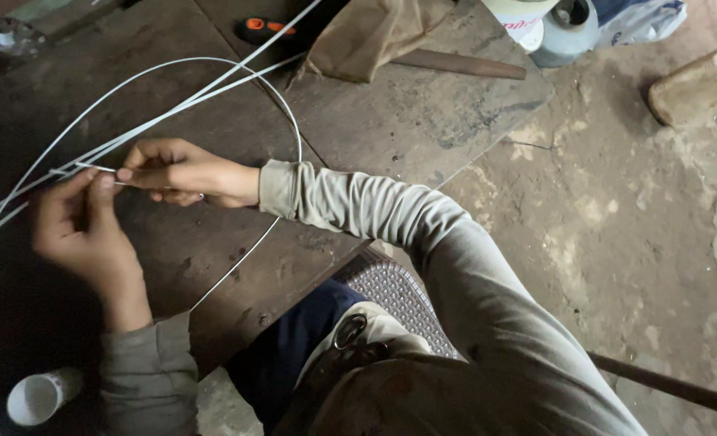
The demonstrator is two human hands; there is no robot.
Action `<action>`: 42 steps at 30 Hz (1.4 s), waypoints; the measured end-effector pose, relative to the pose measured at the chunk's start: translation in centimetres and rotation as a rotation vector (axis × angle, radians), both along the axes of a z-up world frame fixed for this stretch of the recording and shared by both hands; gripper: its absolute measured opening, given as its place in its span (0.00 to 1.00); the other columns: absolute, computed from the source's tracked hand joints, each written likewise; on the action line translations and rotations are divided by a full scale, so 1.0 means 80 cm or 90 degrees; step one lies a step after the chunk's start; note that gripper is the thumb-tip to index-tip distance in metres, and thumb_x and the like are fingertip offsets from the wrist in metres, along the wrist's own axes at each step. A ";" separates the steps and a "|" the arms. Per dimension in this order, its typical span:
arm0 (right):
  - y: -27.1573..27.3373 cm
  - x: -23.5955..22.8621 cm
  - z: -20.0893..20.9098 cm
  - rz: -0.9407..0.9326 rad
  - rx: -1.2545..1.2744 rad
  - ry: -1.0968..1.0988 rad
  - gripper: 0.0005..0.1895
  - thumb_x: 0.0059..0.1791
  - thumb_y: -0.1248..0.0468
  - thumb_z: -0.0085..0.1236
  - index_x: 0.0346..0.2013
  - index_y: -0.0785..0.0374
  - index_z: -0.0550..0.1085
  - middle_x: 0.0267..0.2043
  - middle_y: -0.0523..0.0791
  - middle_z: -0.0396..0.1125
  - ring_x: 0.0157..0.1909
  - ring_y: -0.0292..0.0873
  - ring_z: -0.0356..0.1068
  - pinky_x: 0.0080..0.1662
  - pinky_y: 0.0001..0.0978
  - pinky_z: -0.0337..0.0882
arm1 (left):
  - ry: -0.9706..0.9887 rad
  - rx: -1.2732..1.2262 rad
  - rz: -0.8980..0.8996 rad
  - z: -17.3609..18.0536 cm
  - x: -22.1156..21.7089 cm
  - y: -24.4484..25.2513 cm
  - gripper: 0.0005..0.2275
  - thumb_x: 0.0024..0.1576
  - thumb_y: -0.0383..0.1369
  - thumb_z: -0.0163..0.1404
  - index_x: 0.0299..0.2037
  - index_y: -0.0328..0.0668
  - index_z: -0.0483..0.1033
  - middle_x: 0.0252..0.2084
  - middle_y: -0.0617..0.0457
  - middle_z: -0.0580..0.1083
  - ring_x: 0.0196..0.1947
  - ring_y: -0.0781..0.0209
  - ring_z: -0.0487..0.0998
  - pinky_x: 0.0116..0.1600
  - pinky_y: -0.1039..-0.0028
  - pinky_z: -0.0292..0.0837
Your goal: The person repeatedly measures and cuts short segments from a long white plastic rod using scissors. Cut pieces are placed into a small white cup on the workbench.
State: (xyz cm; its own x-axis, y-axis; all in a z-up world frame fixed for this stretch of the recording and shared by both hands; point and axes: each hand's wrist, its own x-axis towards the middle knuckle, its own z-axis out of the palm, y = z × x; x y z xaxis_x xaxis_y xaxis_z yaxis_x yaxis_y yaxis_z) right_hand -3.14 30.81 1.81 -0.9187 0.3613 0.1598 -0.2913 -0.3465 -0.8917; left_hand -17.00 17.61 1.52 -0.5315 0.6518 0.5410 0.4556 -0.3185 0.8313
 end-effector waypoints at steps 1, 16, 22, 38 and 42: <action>0.005 0.000 -0.003 -0.024 0.054 -0.008 0.11 0.58 0.59 0.54 0.48 0.65 0.73 0.30 0.40 0.64 0.22 0.29 0.54 0.23 0.26 0.53 | 0.002 0.001 0.024 0.001 -0.001 0.001 0.05 0.67 0.21 0.58 0.50 0.31 0.77 0.48 0.51 0.78 0.46 0.66 0.78 0.52 0.79 0.75; 0.003 -0.008 -0.021 -0.133 0.144 -0.062 0.10 0.55 0.57 0.58 0.41 0.62 0.76 0.24 0.39 0.66 0.24 0.29 0.59 0.26 0.24 0.56 | -0.142 0.011 0.011 0.043 0.019 0.002 0.11 0.67 0.22 0.57 0.58 0.36 0.74 0.51 0.50 0.78 0.47 0.67 0.81 0.50 0.79 0.82; 0.005 -0.018 -0.031 -0.105 0.204 -0.069 0.11 0.55 0.56 0.59 0.41 0.61 0.78 0.22 0.39 0.67 0.21 0.29 0.59 0.25 0.24 0.57 | -0.157 0.044 -0.011 0.025 0.006 0.001 0.10 0.67 0.21 0.58 0.56 0.31 0.74 0.49 0.48 0.77 0.47 0.65 0.81 0.50 0.78 0.82; -0.011 -0.006 -0.009 -0.154 0.188 -0.032 0.11 0.55 0.56 0.56 0.44 0.60 0.75 0.25 0.39 0.69 0.22 0.29 0.63 0.25 0.23 0.62 | -0.159 0.007 -0.022 0.017 0.015 0.004 0.11 0.67 0.16 0.55 0.59 0.25 0.74 0.54 0.42 0.77 0.54 0.60 0.82 0.58 0.72 0.81; -0.012 -0.002 -0.005 -0.156 0.215 -0.039 0.11 0.56 0.56 0.56 0.45 0.60 0.75 0.25 0.39 0.69 0.22 0.29 0.64 0.24 0.23 0.63 | -0.140 -0.002 -0.030 0.031 0.019 0.002 0.10 0.68 0.17 0.54 0.59 0.26 0.75 0.54 0.43 0.77 0.54 0.60 0.82 0.59 0.72 0.82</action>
